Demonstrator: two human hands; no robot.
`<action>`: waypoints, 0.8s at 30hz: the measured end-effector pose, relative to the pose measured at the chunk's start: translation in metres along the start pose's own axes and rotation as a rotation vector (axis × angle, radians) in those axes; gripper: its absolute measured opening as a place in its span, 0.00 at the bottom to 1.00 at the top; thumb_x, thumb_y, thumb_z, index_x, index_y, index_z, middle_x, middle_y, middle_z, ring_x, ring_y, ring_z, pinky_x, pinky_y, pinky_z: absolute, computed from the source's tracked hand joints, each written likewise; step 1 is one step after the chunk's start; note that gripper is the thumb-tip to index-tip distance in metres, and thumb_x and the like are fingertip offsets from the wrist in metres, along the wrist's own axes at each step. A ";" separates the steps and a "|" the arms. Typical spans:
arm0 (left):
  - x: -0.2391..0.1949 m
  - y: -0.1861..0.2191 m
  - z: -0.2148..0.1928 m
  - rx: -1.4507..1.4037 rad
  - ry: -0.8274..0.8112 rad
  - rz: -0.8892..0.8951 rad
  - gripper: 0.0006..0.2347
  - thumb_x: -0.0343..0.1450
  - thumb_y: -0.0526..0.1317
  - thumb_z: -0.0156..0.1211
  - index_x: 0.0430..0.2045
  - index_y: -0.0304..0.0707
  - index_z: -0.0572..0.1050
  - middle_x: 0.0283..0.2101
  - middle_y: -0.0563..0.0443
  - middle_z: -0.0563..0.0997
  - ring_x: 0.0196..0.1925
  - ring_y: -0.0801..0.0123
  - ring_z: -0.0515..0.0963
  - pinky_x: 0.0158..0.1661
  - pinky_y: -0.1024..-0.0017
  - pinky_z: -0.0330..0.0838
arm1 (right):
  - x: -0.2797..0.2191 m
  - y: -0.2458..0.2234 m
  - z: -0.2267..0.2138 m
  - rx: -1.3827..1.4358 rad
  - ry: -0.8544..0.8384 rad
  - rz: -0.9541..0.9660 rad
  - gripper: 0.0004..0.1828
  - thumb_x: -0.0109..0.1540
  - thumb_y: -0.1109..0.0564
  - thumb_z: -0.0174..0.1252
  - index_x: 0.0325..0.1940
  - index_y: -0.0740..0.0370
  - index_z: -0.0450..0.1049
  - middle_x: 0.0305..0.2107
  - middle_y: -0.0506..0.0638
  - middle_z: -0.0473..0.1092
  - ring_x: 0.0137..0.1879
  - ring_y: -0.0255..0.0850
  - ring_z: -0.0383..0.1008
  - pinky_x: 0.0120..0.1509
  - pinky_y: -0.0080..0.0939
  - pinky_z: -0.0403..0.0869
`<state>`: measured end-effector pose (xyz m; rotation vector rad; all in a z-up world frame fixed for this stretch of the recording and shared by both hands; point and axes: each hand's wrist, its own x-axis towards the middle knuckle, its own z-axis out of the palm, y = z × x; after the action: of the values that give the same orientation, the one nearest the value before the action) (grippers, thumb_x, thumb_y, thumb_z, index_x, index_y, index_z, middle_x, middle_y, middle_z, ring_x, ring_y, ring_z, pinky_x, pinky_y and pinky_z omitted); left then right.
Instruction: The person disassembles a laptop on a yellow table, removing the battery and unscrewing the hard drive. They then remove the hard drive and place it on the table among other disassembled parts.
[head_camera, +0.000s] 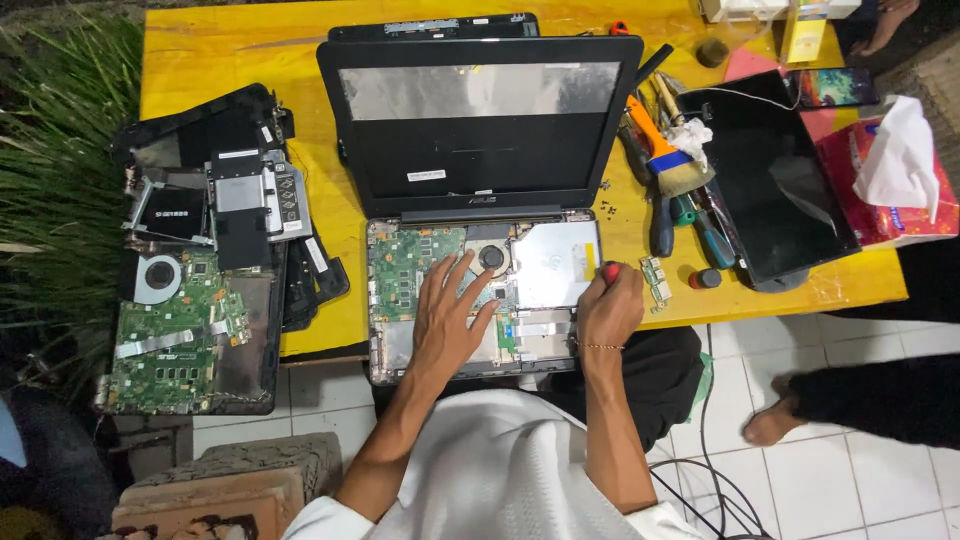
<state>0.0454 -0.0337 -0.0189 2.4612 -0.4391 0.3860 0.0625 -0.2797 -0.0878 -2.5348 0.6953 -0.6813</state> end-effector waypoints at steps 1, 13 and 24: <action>0.000 0.000 -0.001 0.001 -0.001 0.000 0.15 0.73 0.46 0.63 0.52 0.47 0.79 0.63 0.42 0.74 0.69 0.48 0.68 0.68 0.49 0.59 | 0.000 -0.001 -0.002 0.000 -0.001 0.001 0.04 0.62 0.63 0.61 0.38 0.58 0.73 0.31 0.52 0.67 0.37 0.58 0.77 0.40 0.55 0.76; 0.004 0.003 -0.002 -0.006 -0.024 -0.015 0.15 0.72 0.45 0.63 0.52 0.46 0.79 0.63 0.40 0.74 0.69 0.46 0.68 0.68 0.47 0.58 | 0.005 -0.004 -0.011 -0.141 0.058 -0.008 0.04 0.62 0.56 0.61 0.39 0.54 0.72 0.32 0.50 0.67 0.38 0.55 0.76 0.40 0.56 0.76; 0.002 0.002 0.002 -0.006 -0.013 -0.016 0.15 0.72 0.45 0.63 0.52 0.46 0.80 0.62 0.41 0.74 0.69 0.47 0.68 0.68 0.47 0.58 | 0.026 0.002 -0.032 -0.024 0.114 -0.057 0.04 0.65 0.62 0.58 0.43 0.60 0.71 0.29 0.57 0.68 0.42 0.57 0.73 0.46 0.54 0.74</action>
<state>0.0469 -0.0368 -0.0183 2.4616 -0.4247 0.3621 0.0635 -0.3043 -0.0553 -2.5627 0.6746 -0.8473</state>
